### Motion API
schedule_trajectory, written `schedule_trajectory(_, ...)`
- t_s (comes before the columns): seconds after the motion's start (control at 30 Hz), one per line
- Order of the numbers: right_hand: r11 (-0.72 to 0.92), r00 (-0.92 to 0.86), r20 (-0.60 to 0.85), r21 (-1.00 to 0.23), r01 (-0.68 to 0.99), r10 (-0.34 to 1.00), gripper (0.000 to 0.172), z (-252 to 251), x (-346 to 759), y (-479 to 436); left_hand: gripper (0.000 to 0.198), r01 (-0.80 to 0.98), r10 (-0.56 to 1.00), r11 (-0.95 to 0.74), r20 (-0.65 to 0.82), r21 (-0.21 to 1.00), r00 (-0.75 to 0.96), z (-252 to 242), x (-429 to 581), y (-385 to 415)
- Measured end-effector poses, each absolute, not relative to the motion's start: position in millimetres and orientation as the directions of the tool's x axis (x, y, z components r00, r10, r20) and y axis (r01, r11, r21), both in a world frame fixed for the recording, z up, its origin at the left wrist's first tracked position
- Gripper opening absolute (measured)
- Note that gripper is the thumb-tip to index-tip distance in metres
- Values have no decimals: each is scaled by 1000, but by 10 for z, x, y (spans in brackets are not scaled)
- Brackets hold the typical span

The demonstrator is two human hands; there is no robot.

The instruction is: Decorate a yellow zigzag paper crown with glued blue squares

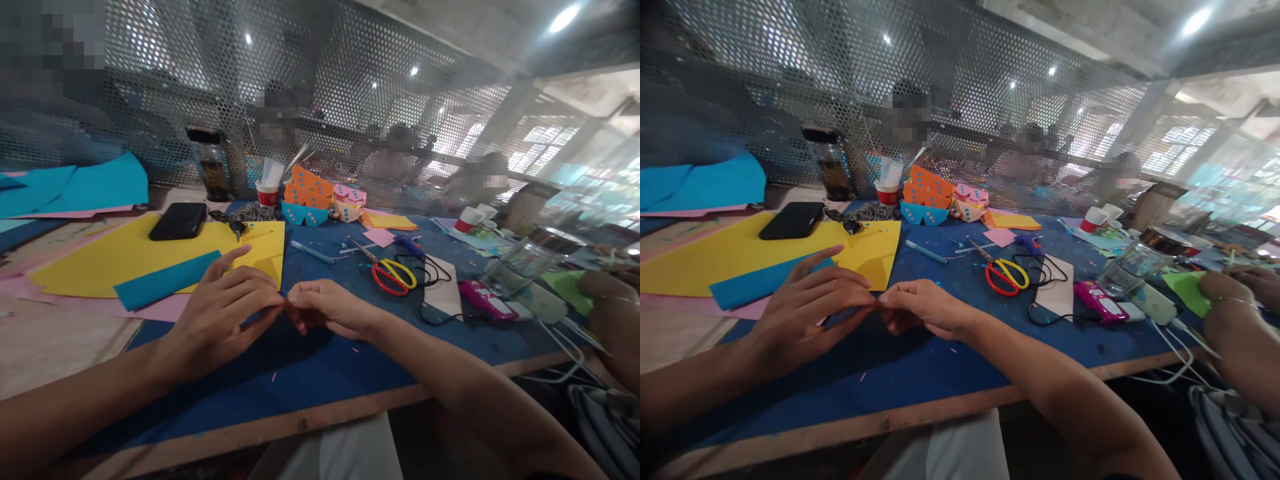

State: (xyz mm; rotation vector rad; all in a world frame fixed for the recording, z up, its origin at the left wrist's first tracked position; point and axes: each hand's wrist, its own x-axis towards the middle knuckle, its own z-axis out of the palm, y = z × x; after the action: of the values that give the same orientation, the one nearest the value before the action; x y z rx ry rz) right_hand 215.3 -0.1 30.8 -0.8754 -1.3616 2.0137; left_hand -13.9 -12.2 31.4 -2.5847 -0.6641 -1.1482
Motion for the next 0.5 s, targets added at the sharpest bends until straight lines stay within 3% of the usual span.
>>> schedule_trajectory(0.17, -285, -609, -208, -958, -31, 765, 47, 339, 2167, -9, 15, 519, 324, -854, 745, -34, 583, 298, -151, -96)
schedule_trajectory(0.5, -202, -489, -165, -979, -24, 856, 17, 329, 2146, 12, 13, 549, 325, -831, 728, -85, 604, 288, -133, -95)
